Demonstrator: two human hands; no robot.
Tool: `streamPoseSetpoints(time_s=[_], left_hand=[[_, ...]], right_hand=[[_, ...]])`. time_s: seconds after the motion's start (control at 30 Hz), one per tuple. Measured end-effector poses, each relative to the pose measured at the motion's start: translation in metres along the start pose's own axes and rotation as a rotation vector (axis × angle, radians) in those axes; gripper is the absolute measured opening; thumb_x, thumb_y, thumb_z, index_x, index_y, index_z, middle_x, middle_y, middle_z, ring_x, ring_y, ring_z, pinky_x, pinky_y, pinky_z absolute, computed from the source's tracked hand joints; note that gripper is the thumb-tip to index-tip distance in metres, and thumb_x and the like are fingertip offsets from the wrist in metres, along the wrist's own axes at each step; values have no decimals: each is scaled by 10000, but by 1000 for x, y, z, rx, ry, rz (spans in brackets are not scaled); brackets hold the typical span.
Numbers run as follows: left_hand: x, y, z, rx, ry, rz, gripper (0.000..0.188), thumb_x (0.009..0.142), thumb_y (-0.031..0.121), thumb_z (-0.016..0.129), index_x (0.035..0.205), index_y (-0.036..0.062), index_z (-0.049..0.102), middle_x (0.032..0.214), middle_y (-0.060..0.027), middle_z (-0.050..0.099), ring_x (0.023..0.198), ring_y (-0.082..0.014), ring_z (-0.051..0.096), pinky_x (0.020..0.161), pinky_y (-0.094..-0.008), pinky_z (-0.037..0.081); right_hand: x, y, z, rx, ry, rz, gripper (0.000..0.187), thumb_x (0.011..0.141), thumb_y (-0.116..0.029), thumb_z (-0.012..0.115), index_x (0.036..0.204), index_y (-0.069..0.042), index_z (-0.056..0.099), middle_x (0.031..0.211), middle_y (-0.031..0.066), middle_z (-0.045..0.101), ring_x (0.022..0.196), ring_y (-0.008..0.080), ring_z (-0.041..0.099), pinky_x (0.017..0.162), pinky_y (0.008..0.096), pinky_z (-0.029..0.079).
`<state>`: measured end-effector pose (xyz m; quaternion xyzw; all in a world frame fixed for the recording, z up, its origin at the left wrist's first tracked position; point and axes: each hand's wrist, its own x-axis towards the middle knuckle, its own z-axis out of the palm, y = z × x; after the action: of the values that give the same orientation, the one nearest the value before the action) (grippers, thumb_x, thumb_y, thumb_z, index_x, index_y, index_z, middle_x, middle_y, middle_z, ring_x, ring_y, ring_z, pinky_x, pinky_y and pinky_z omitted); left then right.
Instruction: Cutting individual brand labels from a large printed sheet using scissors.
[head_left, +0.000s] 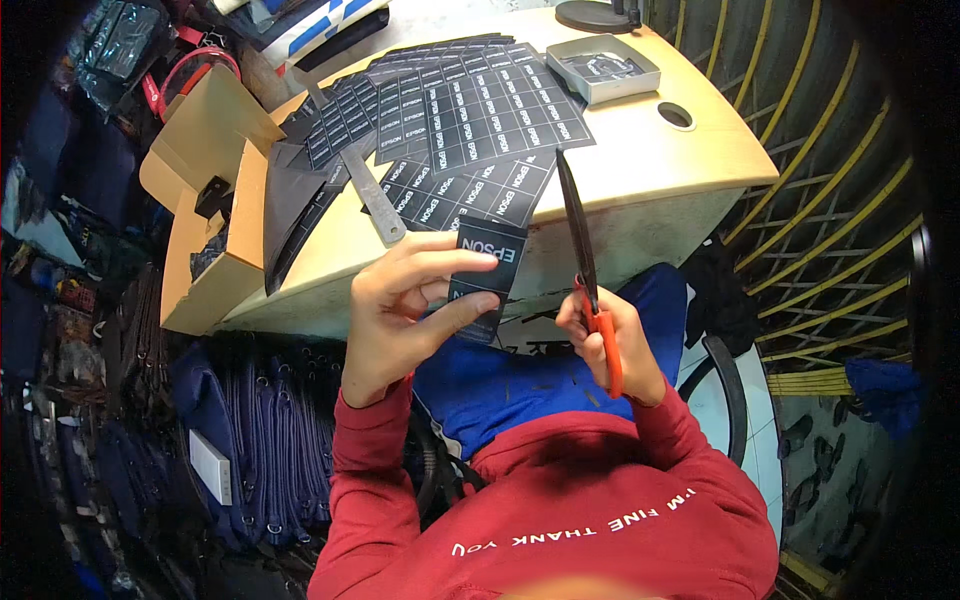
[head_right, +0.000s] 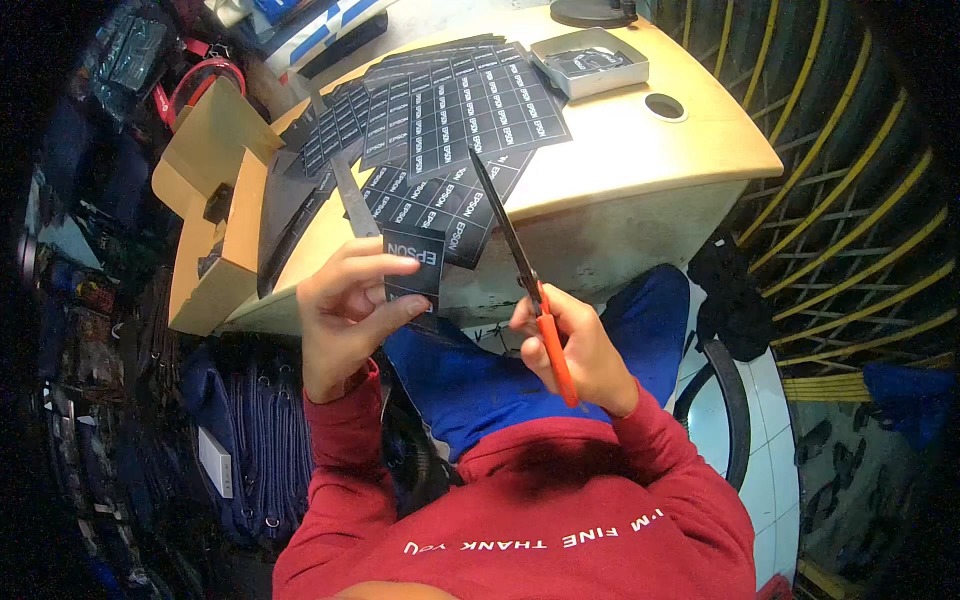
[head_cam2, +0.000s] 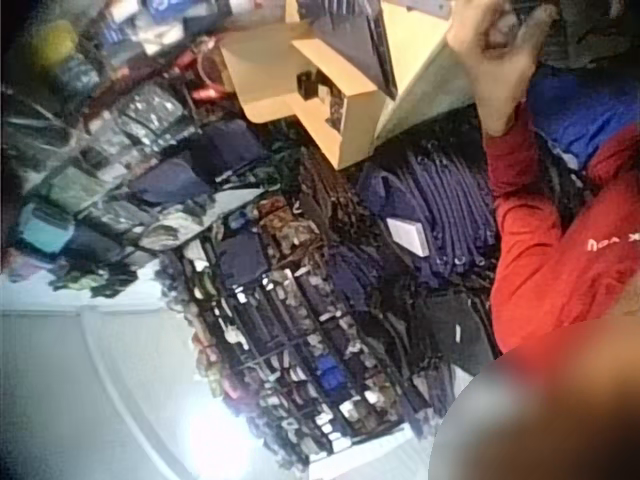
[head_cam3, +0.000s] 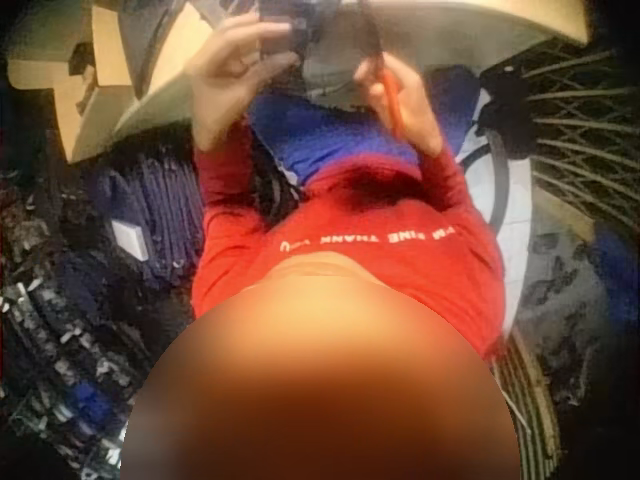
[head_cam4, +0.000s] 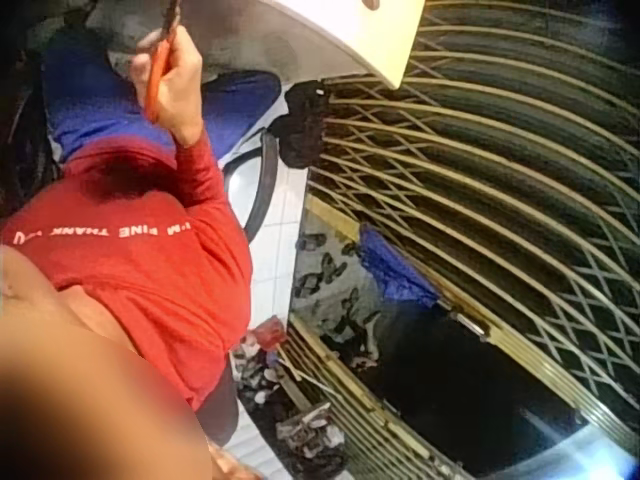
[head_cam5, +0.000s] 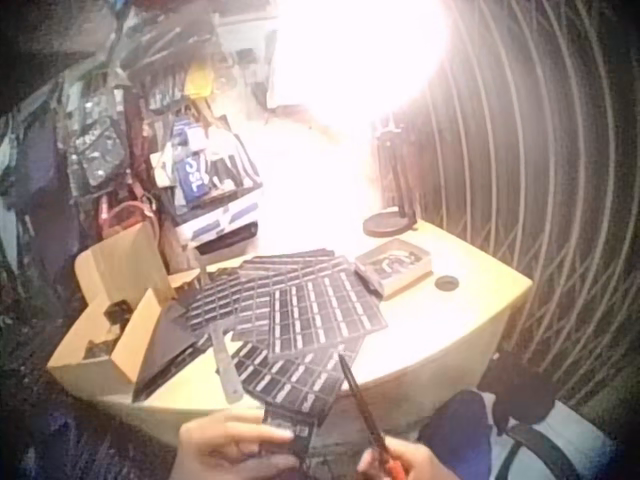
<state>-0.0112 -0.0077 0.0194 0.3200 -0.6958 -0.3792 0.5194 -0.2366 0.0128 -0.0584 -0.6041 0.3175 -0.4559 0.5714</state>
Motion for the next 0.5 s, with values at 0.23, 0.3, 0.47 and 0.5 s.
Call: streamPoseSetpoints(time_s=[0.23,0.3,0.47,0.5], left_hand=[[-4,-3,-4,57,-101,-64,358,652,-104,747,986,1,673,986,-38,575,674,-1,441,539,-155,327],[-4,-5,-5,97,-156,-78,347,651,-87,756,977,3,677,970,-35,582,644,8,412,520,-156,298],[-8,-8,-3,-23,-209,-251,330,650,-35,774,965,6,682,985,-34,594,594,5,353,494,-163,255],[-9,-8,-5,-27,-215,-285,329,650,-31,775,964,5,682,987,-36,594,592,4,352,493,-163,253]], right_hand=[[-17,4,-30,-223,-253,113,656,851,-622,433,967,22,464,813,112,502,730,186,501,691,308,429],[-21,3,-30,-198,-195,73,640,857,-613,422,960,17,471,800,114,506,709,205,510,668,322,430],[-26,-5,-45,-233,-401,142,596,858,-584,439,960,2,487,755,122,515,663,231,520,620,339,429],[-26,-8,-47,-249,-444,162,591,859,-578,437,963,2,488,740,119,515,651,233,520,612,341,426]])
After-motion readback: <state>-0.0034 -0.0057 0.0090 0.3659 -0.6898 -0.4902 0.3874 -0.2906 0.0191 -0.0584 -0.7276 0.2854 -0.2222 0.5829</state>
